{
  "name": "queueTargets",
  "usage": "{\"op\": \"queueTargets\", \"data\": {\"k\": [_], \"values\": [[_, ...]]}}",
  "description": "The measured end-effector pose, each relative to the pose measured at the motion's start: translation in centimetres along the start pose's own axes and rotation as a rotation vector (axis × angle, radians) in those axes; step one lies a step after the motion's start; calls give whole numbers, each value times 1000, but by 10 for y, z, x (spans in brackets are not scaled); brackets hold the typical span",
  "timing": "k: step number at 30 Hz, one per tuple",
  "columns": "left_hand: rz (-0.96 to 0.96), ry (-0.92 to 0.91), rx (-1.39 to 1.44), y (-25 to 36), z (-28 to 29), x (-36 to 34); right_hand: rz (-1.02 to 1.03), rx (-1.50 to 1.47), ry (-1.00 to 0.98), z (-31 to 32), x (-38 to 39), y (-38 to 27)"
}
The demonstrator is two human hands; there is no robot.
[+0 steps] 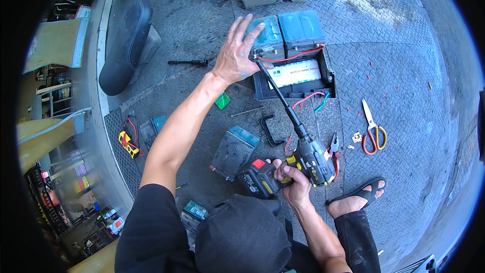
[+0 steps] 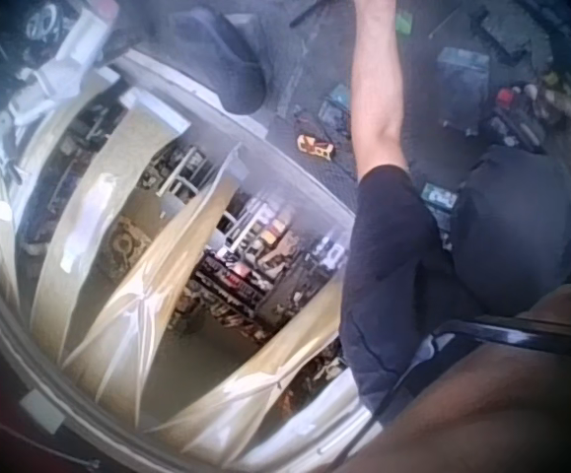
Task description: The person cuts red wires to length, strips the ends, and crimps ring terminals onto them using pliers. They then connect the wires to battery terminals and tighten the connections with a power drill.
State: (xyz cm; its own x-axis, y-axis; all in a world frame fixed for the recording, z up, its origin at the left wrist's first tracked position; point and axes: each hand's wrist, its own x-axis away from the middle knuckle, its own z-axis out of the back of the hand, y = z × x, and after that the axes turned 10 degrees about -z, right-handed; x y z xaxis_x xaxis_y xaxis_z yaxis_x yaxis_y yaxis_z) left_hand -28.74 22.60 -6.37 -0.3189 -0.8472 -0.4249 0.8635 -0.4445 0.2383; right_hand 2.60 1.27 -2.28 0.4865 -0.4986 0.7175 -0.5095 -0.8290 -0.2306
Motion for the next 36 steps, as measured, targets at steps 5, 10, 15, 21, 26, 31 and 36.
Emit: {"op": "queueTargets", "data": {"k": [5,10,15,21,26,31,36], "values": [[83,58,123,3,-6,7,11,-12,1,3,-2,1],[32,-23,100,-7,0,10,22,18,51,5,-7,0],[-10,-21,120,-10,1,11,31,-5,61,12,-10,1],[-51,-122,147,-25,12,11,34,35,51,14,-12,0],[-71,-116,124,-27,13,11,44,39,25,10,-15,-1],[-80,-117,121,-30,14,10,31,36,45,9,-15,0],[-63,-91,118,-29,13,8,45,57,45,7,-12,0]]}}
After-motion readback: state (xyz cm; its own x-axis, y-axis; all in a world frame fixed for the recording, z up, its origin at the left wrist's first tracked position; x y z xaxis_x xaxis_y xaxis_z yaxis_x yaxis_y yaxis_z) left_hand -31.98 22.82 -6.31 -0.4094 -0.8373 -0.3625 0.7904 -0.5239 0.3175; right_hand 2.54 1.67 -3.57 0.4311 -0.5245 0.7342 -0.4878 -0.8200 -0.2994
